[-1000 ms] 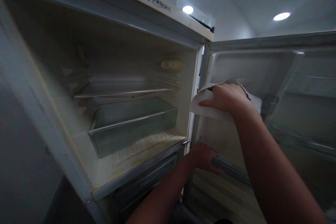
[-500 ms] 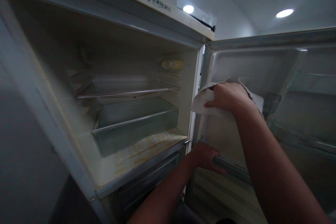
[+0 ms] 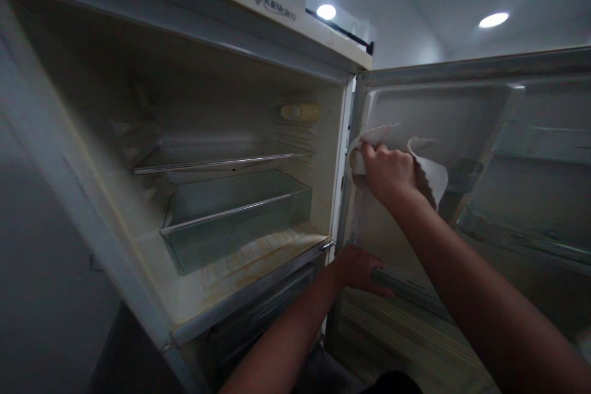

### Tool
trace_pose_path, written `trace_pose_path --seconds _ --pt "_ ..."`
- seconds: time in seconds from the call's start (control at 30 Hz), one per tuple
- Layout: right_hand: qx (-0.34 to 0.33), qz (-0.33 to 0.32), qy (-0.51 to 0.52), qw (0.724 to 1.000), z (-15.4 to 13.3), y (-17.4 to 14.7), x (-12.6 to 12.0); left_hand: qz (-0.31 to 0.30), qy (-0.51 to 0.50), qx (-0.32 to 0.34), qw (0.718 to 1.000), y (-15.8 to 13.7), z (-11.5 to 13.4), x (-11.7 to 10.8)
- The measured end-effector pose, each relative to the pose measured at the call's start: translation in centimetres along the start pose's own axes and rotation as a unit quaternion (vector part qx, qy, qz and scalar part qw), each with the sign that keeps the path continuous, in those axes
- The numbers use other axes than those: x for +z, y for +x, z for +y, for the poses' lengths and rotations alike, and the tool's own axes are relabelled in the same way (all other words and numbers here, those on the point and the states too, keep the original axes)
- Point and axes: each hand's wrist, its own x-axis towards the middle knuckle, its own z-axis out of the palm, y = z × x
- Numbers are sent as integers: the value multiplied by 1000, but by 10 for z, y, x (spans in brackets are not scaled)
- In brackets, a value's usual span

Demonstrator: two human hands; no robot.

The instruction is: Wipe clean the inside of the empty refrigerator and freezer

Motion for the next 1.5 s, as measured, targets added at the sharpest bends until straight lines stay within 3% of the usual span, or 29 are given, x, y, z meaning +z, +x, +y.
trace_pose_path --seconds 0.23,0.4,0.53,0.73,1.2,1.5 --pt "-36 -33 5 999 6 2 -10 -8 -41 -14 999 -1 0 -3" --pt "-128 -168 86 974 28 23 -22 6 -44 -7 999 -2 0 -2" --pt "-146 -251 151 945 45 41 -20 4 -52 -10 999 -2 0 -1" --pt "-136 -234 145 952 48 44 -13 -2 -58 -2 998 -1 0 -4" --pt "-129 -140 -5 982 33 23 -22 12 -46 -11 999 -3 1 -2" --pt "-104 -97 -23 990 22 14 -22 -10 -53 -4 999 -6 0 -9"
